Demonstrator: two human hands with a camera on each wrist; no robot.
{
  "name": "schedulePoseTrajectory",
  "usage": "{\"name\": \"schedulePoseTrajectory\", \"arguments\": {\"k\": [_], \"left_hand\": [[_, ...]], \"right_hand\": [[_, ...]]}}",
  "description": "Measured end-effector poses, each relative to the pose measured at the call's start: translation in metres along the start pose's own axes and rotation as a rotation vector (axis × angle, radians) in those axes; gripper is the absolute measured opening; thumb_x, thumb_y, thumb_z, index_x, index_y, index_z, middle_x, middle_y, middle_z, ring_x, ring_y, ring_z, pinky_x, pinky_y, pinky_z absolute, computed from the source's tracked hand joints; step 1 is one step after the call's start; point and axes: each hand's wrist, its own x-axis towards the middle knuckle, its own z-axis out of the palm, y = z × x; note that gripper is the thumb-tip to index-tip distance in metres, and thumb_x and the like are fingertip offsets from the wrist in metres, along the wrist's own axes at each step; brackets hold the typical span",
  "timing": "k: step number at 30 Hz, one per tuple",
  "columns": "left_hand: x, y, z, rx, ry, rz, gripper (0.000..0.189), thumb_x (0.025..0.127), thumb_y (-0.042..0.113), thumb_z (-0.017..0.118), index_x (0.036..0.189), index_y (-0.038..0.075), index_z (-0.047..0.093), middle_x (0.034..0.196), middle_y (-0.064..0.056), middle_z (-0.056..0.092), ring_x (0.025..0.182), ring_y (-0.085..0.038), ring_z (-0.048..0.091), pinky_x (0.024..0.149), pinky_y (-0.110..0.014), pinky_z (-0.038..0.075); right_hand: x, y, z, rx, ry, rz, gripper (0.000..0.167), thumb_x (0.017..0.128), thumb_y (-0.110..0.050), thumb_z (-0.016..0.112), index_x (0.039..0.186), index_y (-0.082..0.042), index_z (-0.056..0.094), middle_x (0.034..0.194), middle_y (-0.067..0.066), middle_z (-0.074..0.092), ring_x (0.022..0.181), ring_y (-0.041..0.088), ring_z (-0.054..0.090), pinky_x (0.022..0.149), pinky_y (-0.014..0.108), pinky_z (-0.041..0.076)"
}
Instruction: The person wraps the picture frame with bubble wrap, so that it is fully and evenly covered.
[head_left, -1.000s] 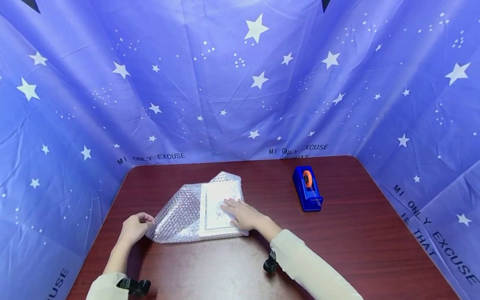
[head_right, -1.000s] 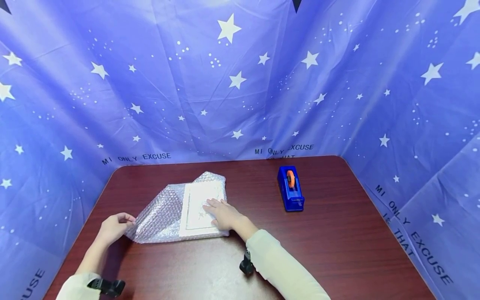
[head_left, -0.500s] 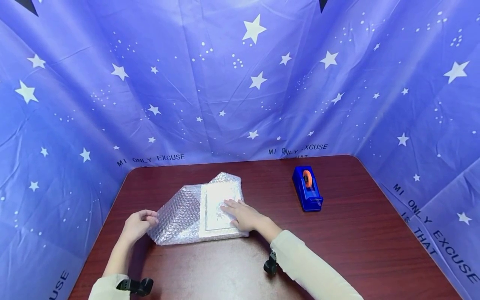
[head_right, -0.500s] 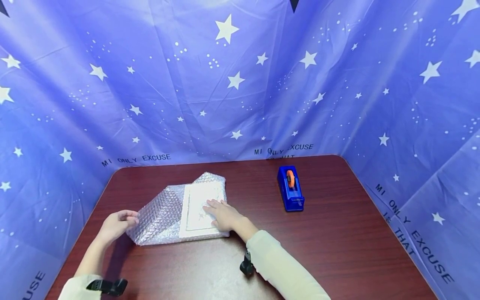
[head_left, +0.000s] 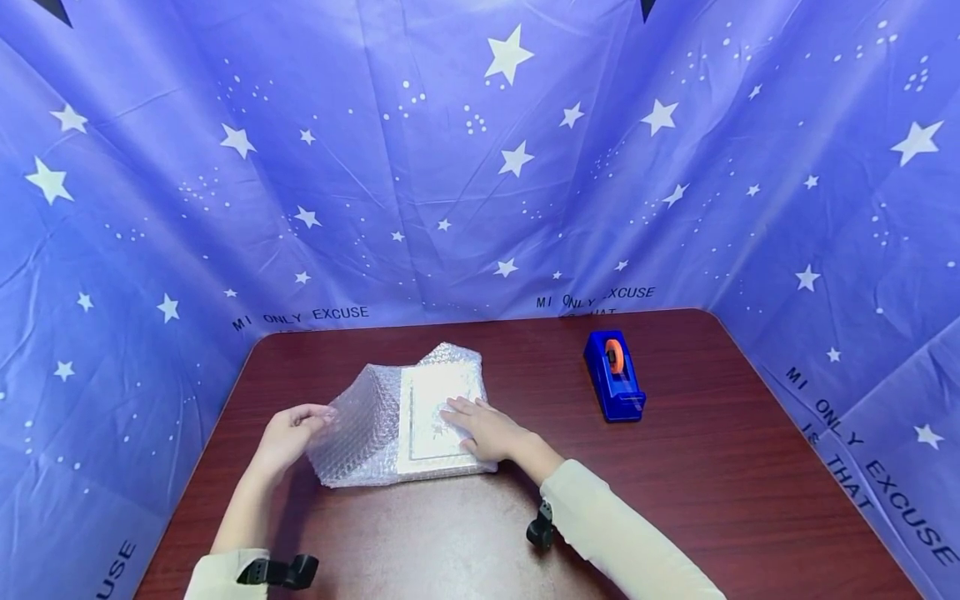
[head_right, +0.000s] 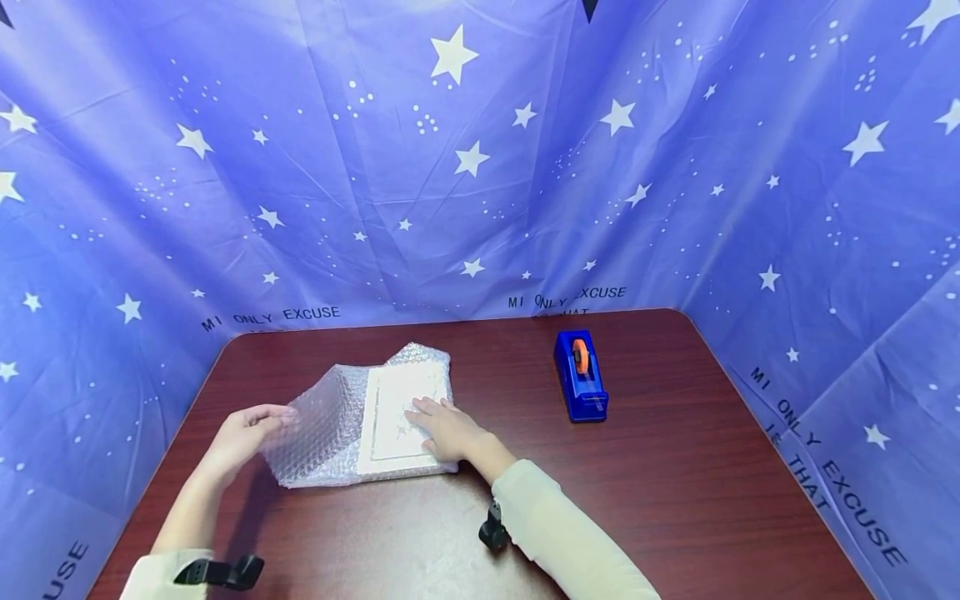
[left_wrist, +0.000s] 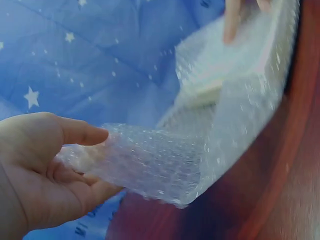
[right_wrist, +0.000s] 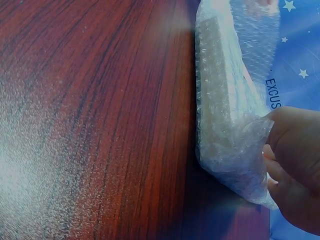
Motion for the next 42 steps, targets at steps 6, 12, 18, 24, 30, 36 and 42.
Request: {"name": "schedulePoseTrajectory", "arguments": {"k": [6, 12, 18, 24, 30, 36, 42], "left_hand": [[0.022, -0.01, 0.007, -0.35, -0.174, 0.175, 0.034, 0.094, 0.013, 0.057, 0.117, -0.011, 0.059, 0.102, -0.011, 0.074, 0.089, -0.014, 0.073, 0.081, -0.031, 0.061], [0.007, 0.043, 0.047, -0.086, -0.097, 0.067, 0.04, 0.095, 0.017, 0.058, 0.126, -0.009, 0.057, 0.12, -0.025, 0.066, 0.096, -0.013, 0.07, 0.086, -0.032, 0.06], [0.015, 0.042, 0.092, 0.085, -0.095, 0.115, 0.033, 0.091, 0.018, 0.062, 0.115, -0.003, 0.067, 0.109, -0.021, 0.071, 0.089, -0.014, 0.07, 0.077, -0.027, 0.06], [0.02, 0.023, 0.127, 0.204, -0.039, 0.162, 0.024, 0.088, 0.017, 0.065, 0.103, 0.0, 0.073, 0.095, -0.014, 0.076, 0.083, -0.012, 0.068, 0.076, -0.024, 0.056], [0.021, 0.007, 0.138, 0.231, -0.031, 0.165, 0.027, 0.088, 0.022, 0.066, 0.107, 0.003, 0.071, 0.099, -0.011, 0.076, 0.095, -0.022, 0.072, 0.085, -0.033, 0.058], [0.02, 0.002, 0.132, 0.211, -0.096, 0.166, 0.028, 0.089, 0.03, 0.066, 0.108, 0.011, 0.072, 0.105, -0.009, 0.075, 0.103, -0.023, 0.071, 0.091, -0.038, 0.057], [0.017, -0.008, 0.131, 0.437, -0.14, 0.382, 0.025, 0.089, 0.026, 0.066, 0.11, 0.013, 0.071, 0.108, -0.006, 0.074, 0.102, -0.022, 0.071, 0.089, -0.037, 0.057]], "right_hand": [[0.001, 0.0, -0.001, -0.006, 0.002, -0.003, 0.059, 0.092, -0.017, 0.06, 0.147, -0.012, 0.039, 0.157, 0.011, 0.033, 0.147, 0.028, 0.029, 0.122, 0.048, 0.024], [0.001, 0.001, -0.001, 0.001, -0.001, -0.006, 0.059, 0.093, -0.017, 0.059, 0.148, -0.012, 0.038, 0.158, 0.01, 0.032, 0.148, 0.027, 0.028, 0.123, 0.047, 0.024], [0.001, 0.001, 0.0, 0.0, 0.009, -0.003, 0.059, 0.092, -0.017, 0.06, 0.147, -0.012, 0.04, 0.157, 0.011, 0.033, 0.147, 0.028, 0.03, 0.122, 0.048, 0.024], [0.001, 0.002, 0.002, 0.008, 0.009, 0.003, 0.056, 0.092, -0.018, 0.06, 0.144, -0.009, 0.044, 0.157, 0.011, 0.033, 0.147, 0.028, 0.029, 0.123, 0.048, 0.023], [0.0, 0.003, 0.004, 0.053, 0.031, 0.004, 0.052, 0.091, -0.016, 0.062, 0.14, -0.006, 0.048, 0.156, 0.012, 0.035, 0.146, 0.029, 0.031, 0.123, 0.049, 0.023], [-0.001, 0.007, 0.006, 0.166, 0.114, -0.022, 0.062, 0.088, -0.01, 0.065, 0.142, 0.005, 0.04, 0.152, 0.02, 0.038, 0.143, 0.034, 0.035, 0.122, 0.051, 0.024], [-0.006, 0.014, 0.007, 0.261, 0.225, -0.066, 0.069, 0.083, -0.008, 0.07, 0.142, 0.007, 0.039, 0.15, 0.022, 0.041, 0.14, 0.035, 0.04, 0.118, 0.047, 0.033]]}}
